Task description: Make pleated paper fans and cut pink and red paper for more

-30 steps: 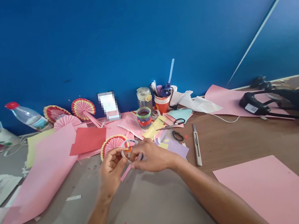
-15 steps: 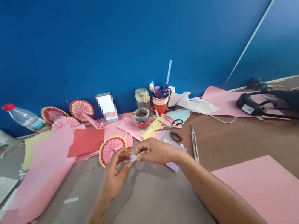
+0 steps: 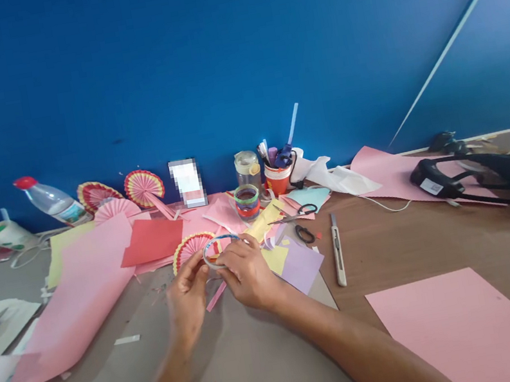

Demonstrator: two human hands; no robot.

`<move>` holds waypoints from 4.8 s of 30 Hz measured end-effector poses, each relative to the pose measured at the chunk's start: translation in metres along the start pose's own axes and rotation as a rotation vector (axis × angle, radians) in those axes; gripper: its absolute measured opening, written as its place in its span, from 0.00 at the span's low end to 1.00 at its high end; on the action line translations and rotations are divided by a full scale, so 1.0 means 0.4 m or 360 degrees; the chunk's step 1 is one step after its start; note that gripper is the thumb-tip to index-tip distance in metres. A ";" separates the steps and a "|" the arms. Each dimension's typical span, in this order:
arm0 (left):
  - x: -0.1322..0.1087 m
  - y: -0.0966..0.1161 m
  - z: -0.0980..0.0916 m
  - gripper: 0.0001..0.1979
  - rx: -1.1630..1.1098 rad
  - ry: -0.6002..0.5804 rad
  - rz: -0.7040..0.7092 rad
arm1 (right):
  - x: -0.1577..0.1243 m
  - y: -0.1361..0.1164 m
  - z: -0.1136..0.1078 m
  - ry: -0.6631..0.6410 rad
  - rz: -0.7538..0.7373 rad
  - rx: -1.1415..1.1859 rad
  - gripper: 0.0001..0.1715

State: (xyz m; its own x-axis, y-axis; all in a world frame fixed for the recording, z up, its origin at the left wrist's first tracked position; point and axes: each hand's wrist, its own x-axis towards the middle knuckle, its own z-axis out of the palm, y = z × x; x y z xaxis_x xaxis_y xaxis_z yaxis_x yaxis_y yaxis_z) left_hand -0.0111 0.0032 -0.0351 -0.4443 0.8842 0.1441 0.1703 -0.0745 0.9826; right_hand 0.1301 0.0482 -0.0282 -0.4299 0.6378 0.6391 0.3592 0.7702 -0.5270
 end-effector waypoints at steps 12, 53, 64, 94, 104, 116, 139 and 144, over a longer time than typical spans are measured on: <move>0.004 0.000 -0.010 0.09 0.0070 0.0025 0.0060 | -0.013 -0.015 0.014 0.0001 -0.0002 -0.0088 0.08; -0.004 0.021 -0.023 0.06 0.0330 -0.0188 0.0678 | 0.034 0.015 -0.052 -0.0353 0.0632 0.0307 0.09; -0.008 0.011 -0.016 0.04 0.0283 -0.0122 0.0933 | 0.042 0.018 -0.047 -0.0334 0.1252 0.1086 0.04; -0.022 0.024 -0.013 0.24 -0.0110 -0.0243 0.0320 | 0.016 0.020 -0.049 0.0090 0.0450 -0.0070 0.11; -0.050 0.012 0.005 0.27 0.0216 -0.0550 0.0647 | 0.008 -0.029 -0.008 0.0307 0.0287 -0.0068 0.08; -0.033 0.028 0.000 0.29 0.0021 -0.0485 0.0338 | 0.020 -0.009 -0.019 0.0127 0.0304 0.0030 0.07; -0.004 0.049 -0.015 0.10 -0.0062 -0.0048 0.0045 | 0.023 0.019 -0.028 -0.0039 0.1029 0.1055 0.05; -0.019 0.059 -0.003 0.06 0.0082 -0.0219 0.0099 | 0.018 -0.011 -0.017 0.0138 0.0604 0.0453 0.06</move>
State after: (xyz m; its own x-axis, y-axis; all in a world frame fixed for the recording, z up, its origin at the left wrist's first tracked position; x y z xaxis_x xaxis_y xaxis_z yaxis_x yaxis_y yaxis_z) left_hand -0.0046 -0.0057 -0.0131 -0.3075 0.9337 0.1836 0.2403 -0.1104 0.9644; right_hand 0.1311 0.0495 -0.0173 -0.2374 0.8807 0.4099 0.2311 0.4611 -0.8567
